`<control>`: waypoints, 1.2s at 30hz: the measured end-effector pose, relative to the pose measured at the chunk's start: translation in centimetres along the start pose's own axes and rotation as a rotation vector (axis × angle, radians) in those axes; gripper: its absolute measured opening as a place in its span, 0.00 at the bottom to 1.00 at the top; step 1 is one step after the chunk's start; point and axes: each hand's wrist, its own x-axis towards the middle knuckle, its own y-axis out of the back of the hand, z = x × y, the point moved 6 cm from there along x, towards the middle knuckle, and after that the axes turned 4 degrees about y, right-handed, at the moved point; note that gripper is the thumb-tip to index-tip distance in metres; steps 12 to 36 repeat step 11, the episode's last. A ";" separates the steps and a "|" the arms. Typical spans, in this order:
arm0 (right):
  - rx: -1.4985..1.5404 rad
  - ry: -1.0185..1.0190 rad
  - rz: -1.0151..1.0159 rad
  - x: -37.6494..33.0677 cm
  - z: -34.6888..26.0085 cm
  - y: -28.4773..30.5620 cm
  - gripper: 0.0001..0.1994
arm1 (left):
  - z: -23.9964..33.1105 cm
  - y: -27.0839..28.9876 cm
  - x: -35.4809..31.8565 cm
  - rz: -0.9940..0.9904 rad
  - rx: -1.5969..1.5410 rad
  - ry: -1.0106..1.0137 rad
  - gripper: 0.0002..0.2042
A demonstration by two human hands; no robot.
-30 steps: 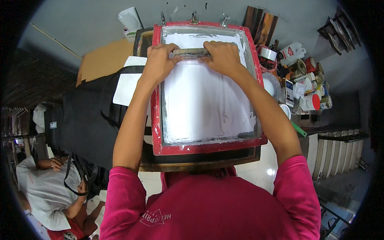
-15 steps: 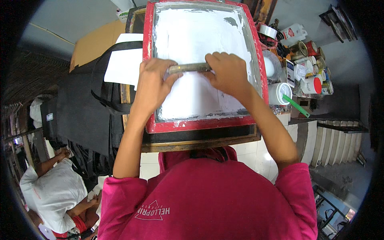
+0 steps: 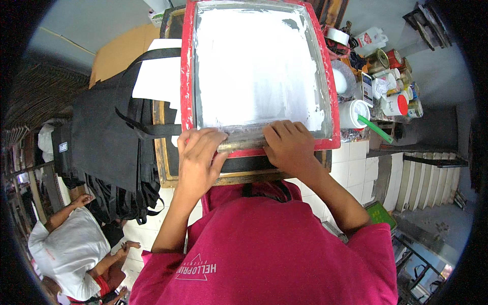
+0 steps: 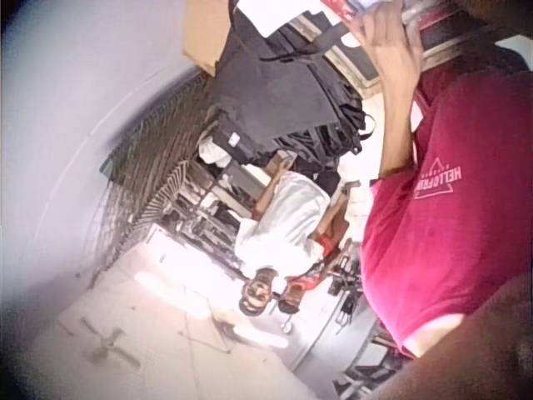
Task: The person performs screen printing on black tote bags by placing each bag onto a flat surface, lowering a screen over it, and using a squeegee to spread white ink across the screen's surface.
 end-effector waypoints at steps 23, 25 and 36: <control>0.137 0.049 0.159 -0.9 0.3 4.1 0.26 | -4.4 0.5 -4.6 0.404 0.177 -0.083 0.61; 0.137 0.049 0.159 -0.9 0.3 4.1 0.26 | -4.4 0.5 -4.6 0.404 0.177 -0.083 0.61; 0.137 0.049 0.159 -0.9 0.3 4.1 0.26 | -4.4 0.5 -4.6 0.404 0.177 -0.083 0.61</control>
